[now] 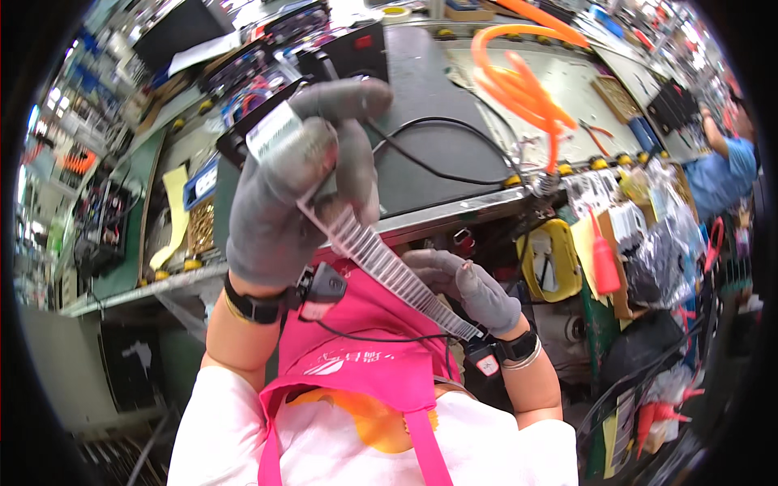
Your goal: Assembling, cleaning, and labeling industrial power inverter components on a production line workbench.
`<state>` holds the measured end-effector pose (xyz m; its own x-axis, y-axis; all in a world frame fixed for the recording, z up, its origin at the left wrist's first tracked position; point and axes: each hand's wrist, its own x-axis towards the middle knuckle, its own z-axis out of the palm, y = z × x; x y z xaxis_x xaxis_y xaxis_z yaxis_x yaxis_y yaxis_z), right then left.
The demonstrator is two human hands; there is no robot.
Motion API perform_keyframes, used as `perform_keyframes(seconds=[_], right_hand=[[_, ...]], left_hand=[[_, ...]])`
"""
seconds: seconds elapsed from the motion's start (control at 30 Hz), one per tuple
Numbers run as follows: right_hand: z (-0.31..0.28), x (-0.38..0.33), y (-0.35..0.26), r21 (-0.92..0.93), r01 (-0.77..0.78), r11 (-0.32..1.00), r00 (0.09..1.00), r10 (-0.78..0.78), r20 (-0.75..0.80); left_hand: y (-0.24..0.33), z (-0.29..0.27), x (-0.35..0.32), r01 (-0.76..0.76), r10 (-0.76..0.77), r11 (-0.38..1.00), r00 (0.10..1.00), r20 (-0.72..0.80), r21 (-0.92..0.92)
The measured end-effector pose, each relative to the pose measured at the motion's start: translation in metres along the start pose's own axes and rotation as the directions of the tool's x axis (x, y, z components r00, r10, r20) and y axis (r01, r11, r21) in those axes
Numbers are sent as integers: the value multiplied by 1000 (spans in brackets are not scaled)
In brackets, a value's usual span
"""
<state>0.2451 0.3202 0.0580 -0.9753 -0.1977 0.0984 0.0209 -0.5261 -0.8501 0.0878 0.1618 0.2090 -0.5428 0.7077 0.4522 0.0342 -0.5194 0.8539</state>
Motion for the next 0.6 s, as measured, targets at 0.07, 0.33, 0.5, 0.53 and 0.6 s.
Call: perform_keyframes(seconds=[0.07,0.33,0.5,0.53,0.6], right_hand=[[-9,3,6,-8,-75,997,995,75,59],[-42,-10,5,-165,-358,919,927,371,55],[-56,-9,22,-616,-431,659,845,535,-19],[-55,-6,26,-601,-417,682,856,518,-6],[-47,0,27,-527,-379,761,889,457,20]], left_hand=[[10,-18,-1,-41,44,998,997,-58,48],[40,-97,-11,-280,287,946,958,-22,163],[38,-97,-22,-179,270,923,932,-240,342],[32,-99,-29,-123,256,891,931,-261,436],[14,-81,-39,-6,197,871,920,-339,492]])
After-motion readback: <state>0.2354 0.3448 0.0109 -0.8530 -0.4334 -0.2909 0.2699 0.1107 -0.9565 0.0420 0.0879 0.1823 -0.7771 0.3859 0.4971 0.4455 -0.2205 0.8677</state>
